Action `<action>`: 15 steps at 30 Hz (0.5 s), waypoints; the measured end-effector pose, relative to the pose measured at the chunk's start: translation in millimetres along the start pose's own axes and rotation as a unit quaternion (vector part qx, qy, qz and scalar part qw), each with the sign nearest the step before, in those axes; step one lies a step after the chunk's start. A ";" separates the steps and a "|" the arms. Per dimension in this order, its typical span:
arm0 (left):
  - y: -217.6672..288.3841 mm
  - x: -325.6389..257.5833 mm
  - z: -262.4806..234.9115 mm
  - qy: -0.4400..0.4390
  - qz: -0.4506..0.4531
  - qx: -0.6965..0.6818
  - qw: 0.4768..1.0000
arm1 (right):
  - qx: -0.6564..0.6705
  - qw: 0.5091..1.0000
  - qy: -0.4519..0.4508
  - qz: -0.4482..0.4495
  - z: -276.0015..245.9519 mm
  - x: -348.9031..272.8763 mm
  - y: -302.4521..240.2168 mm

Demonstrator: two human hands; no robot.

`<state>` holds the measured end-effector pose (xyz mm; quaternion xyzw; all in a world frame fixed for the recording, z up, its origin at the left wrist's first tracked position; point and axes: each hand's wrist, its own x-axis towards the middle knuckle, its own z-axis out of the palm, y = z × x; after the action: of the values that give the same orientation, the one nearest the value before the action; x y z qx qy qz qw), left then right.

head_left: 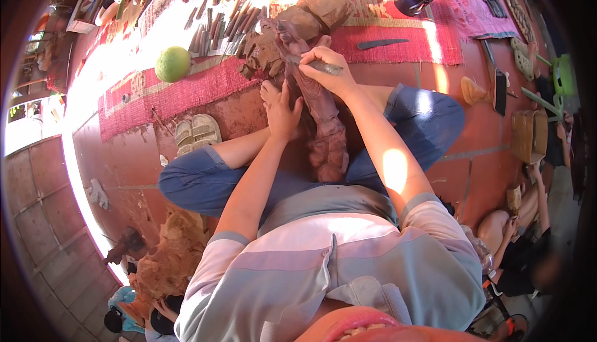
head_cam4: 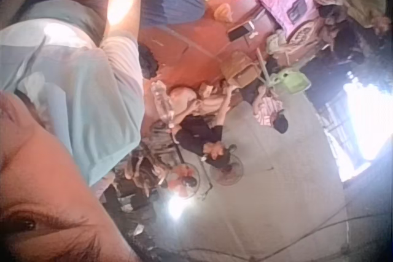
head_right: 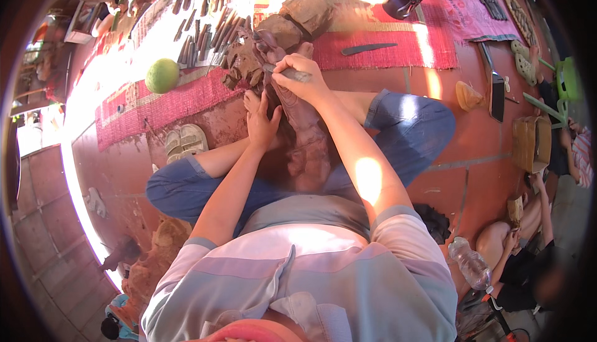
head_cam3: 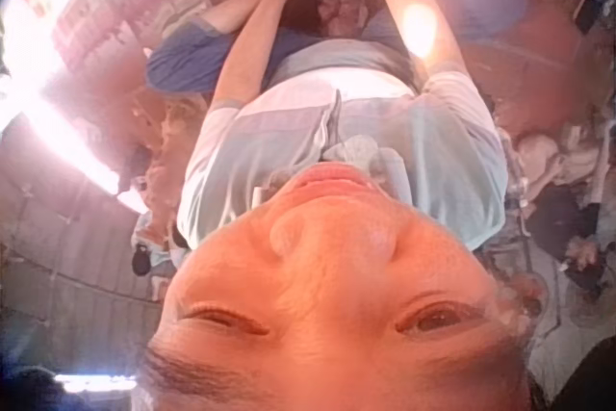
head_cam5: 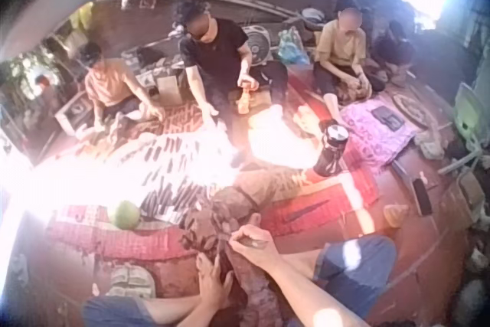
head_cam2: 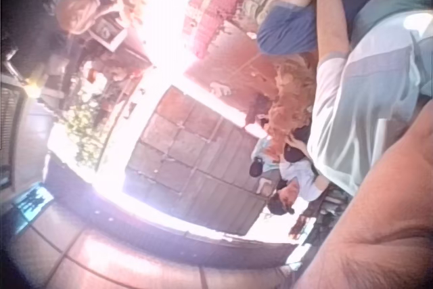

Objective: The person sits on the floor and carves a piece of wood using a knife. They hold the wood in their left hand and use the knife in their right hand to shape the object, occasionally rotating it to access different sides.

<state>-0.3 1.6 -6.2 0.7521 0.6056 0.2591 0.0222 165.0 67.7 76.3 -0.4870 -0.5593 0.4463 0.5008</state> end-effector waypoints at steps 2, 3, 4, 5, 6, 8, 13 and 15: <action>2.4 1.7 -2.0 -0.051 -0.037 -0.038 0.997 | 0.002 0.999 0.032 -0.009 -0.5 5.0 5.4; 3.8 1.7 -4.7 -0.077 -0.057 -0.055 0.994 | -0.012 0.998 0.060 -0.033 3.8 13.8 14.3; 3.9 1.2 -5.5 -0.068 -0.051 -0.052 0.995 | -0.024 0.994 0.089 -0.055 7.8 18.6 19.9; 4.2 1.2 -5.3 -0.058 -0.045 -0.050 0.996 | -0.024 0.994 0.096 -0.051 9.3 18.4 25.3; 3.2 2.3 -5.4 -0.050 -0.038 -0.045 0.997 | -0.022 0.993 0.103 -0.048 10.8 19.6 28.8; 1.4 1.3 -4.9 -0.039 -0.026 -0.034 0.998 | -0.096 0.991 0.080 -0.049 6.5 14.4 35.4; 3.8 -0.1 -7.0 -0.072 -0.056 -0.068 0.994 | -0.005 0.999 0.045 0.021 -2.1 19.8 19.9; 2.2 0.3 -7.7 -0.050 -0.036 -0.055 0.997 | 0.019 0.997 0.079 -0.009 9.1 25.8 25.1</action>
<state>-1.4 -0.9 1.3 0.7398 0.6147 0.2530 0.1036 157.8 96.3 53.8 -0.5064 -0.5138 0.4118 0.5568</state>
